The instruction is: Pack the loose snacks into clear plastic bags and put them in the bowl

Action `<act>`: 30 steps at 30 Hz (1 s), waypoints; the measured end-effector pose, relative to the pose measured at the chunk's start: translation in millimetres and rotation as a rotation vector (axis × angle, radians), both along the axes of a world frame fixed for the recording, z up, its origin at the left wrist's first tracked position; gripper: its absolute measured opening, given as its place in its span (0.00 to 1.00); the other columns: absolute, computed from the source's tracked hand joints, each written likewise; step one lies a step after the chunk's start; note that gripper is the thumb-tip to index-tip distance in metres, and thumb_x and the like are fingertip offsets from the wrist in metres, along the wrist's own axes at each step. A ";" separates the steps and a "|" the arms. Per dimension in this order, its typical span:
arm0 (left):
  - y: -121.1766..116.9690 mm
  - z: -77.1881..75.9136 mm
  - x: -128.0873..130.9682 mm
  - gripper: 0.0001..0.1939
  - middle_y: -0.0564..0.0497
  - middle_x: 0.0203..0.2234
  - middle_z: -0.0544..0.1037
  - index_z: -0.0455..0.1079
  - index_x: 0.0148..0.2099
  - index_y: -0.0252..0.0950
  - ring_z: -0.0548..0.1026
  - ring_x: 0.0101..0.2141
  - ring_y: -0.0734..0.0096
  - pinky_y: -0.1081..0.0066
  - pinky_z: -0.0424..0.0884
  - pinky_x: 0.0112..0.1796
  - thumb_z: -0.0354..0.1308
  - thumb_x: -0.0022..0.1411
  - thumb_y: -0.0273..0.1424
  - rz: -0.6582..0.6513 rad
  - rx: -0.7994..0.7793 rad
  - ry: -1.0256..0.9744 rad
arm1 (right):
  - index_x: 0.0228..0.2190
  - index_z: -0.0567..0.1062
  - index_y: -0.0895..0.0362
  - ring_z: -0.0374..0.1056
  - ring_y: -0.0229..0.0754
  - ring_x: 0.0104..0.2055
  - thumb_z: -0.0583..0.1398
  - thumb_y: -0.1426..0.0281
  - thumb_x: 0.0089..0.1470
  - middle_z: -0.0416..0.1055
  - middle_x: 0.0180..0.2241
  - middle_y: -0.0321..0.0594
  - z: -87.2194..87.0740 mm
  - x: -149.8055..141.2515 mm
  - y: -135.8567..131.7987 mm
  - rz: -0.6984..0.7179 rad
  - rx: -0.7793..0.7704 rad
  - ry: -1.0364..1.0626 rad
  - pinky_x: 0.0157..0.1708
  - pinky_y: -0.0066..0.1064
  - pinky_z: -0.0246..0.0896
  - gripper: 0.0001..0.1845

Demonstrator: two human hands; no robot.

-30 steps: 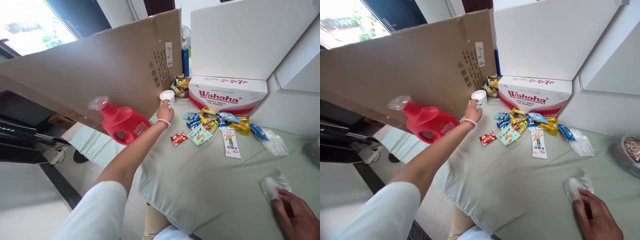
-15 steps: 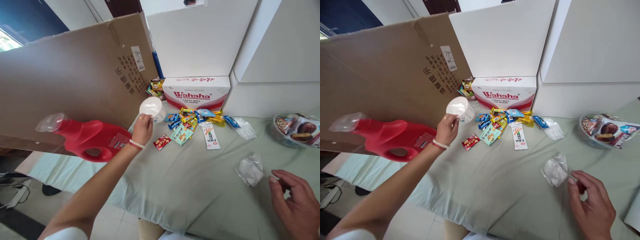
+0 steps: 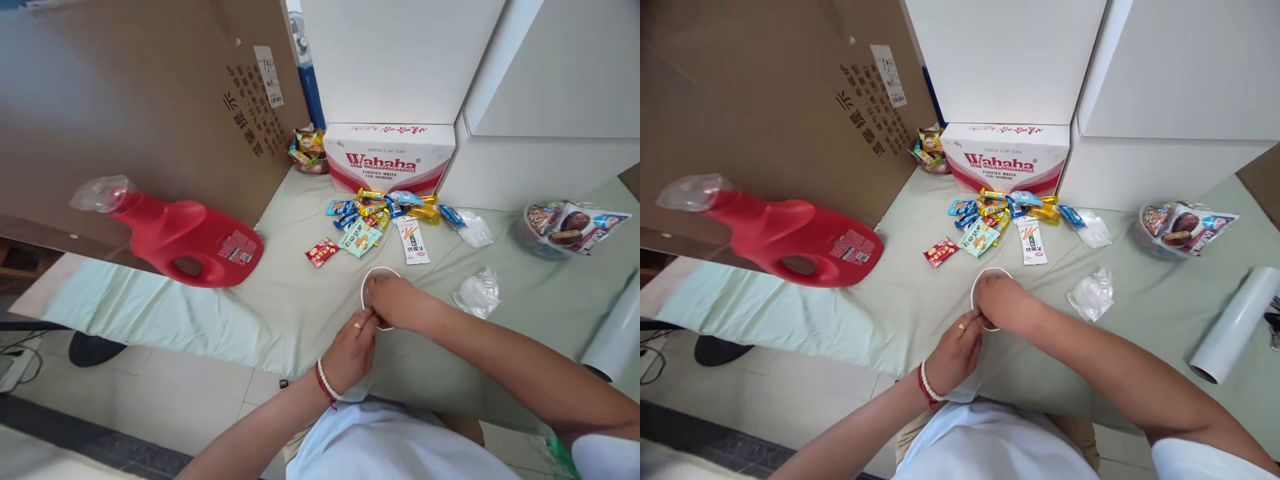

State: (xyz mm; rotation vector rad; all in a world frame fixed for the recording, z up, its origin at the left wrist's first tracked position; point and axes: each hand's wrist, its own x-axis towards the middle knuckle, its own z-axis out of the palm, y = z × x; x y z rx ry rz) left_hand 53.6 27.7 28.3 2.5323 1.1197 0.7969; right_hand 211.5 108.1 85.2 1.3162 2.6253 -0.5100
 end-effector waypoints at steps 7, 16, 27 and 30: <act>7.3 -21.8 -17.3 0.20 0.38 0.51 0.75 0.60 0.58 0.36 0.76 0.53 0.61 0.60 0.79 0.48 0.47 0.66 0.17 0.153 0.072 -0.151 | 0.42 0.80 0.64 0.78 0.53 0.40 0.59 0.77 0.57 0.81 0.39 0.52 5.1 -7.2 -8.0 -0.032 -0.027 -0.071 0.38 0.35 0.69 0.13; 10.4 -17.2 -8.4 0.34 0.39 0.47 0.77 0.48 0.71 0.35 0.78 0.49 0.61 0.63 0.80 0.45 0.49 0.66 0.18 0.041 0.251 -0.158 | 0.50 0.72 0.58 0.75 0.50 0.45 0.62 0.68 0.57 0.77 0.44 0.49 7.9 28.2 -42.8 -0.199 -0.020 0.121 0.41 0.33 0.66 0.19; 18.7 -10.0 6.4 0.28 0.38 0.48 0.76 0.60 0.64 0.37 0.78 0.44 0.61 0.62 0.80 0.41 0.48 0.63 0.17 -0.044 0.124 -0.055 | 0.51 0.73 0.53 0.72 0.44 0.31 0.64 0.61 0.53 0.78 0.36 0.39 30.6 97.8 -74.8 -0.696 0.162 0.713 0.32 0.34 0.69 0.24; 10.4 -10.5 7.6 0.30 0.35 0.54 0.73 0.60 0.66 0.37 0.77 0.48 0.59 0.63 0.79 0.43 0.49 0.63 0.17 0.035 0.184 -0.113 | 0.51 0.73 0.53 0.73 0.47 0.35 0.67 0.54 0.49 0.77 0.39 0.41 49.9 136.8 -51.5 -1.076 0.570 0.769 0.36 0.38 0.71 0.30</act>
